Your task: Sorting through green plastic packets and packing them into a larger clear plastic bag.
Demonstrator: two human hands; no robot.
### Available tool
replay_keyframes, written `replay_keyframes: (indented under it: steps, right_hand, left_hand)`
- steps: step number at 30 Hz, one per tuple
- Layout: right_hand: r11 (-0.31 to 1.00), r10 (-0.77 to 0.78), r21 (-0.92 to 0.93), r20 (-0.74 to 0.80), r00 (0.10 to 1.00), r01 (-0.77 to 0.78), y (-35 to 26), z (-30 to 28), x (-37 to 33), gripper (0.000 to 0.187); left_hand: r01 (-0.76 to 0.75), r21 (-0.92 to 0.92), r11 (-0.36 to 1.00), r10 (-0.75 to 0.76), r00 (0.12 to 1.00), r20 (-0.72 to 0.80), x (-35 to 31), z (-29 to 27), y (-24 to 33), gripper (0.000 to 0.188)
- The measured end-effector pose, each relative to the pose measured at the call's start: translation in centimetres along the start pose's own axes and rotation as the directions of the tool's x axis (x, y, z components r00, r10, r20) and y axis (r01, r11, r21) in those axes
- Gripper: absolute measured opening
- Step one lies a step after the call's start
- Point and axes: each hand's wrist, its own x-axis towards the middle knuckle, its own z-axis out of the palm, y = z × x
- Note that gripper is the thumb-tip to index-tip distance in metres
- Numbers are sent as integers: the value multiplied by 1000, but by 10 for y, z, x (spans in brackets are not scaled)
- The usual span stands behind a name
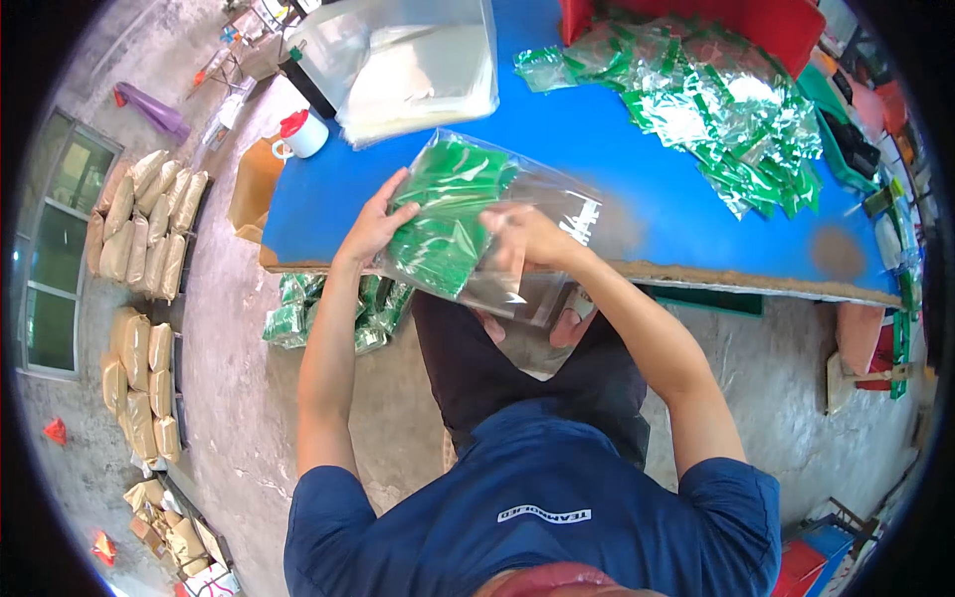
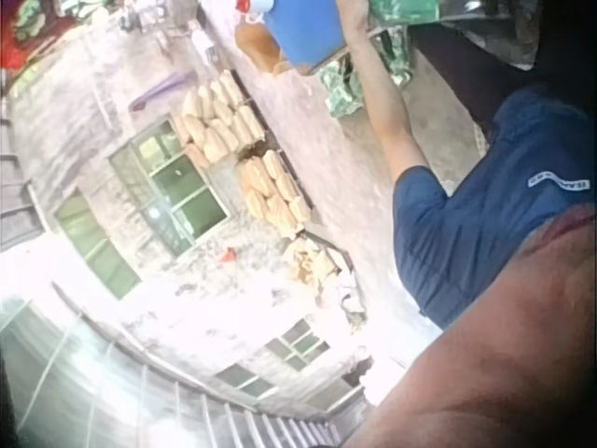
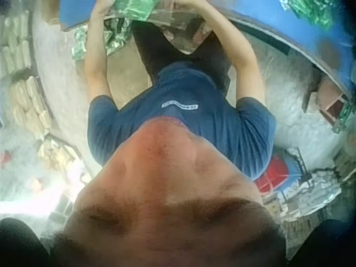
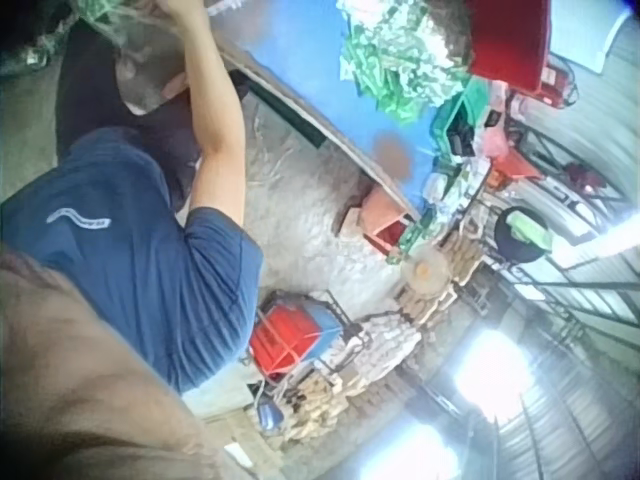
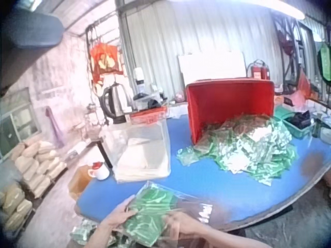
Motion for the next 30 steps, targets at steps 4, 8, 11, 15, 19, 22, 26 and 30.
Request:
replay_keyframes:
  steps: [4, 8, 11, 15, 19, 22, 26, 30]
  right_hand:
    - [990, -115, -122, -436, 893, 68, -1, -2, 19, 49]
    - [998, -46, 20, -422, 905, 60, 6, 8, 38, 38]
    - [995, -21, 65, -622, 783, 78, 20, 15, 27, 35]
    - [975, -176, -206, -466, 867, 87, 28, 3, 55, 42]
    - [980, 24, -189, -208, 978, -64, -20, -18, -9, 45]
    - [958, 177, -231, 13, 984, -169, -1, -2, -17, 48]
    - [969, -41, -225, 273, 961, 105, 9, 35, -8, 44]
    - [883, 68, 385, 459, 886, -267, 7, 22, -76, 45]
  left_hand:
    - [-24, 205, 978, 30, 999, -25, -1, 0, 0, 79]
    - [-60, 341, 938, 71, 997, -19, 12, 10, 3, 80]
    - [-28, 232, 972, 44, 997, -64, 15, 15, -7, 80]
    - [-115, 507, 854, 144, 989, -19, 16, 20, 0, 82]
    - [-111, 231, 967, 102, 993, 50, 5, 11, 3, 74]
    - [-208, 520, 829, 179, 978, 106, 13, 11, 1, 69]
    - [-235, 664, 710, 178, 972, 153, 13, 5, 4, 65]
    - [-306, 846, 437, 299, 936, 184, 9, 43, 32, 67]
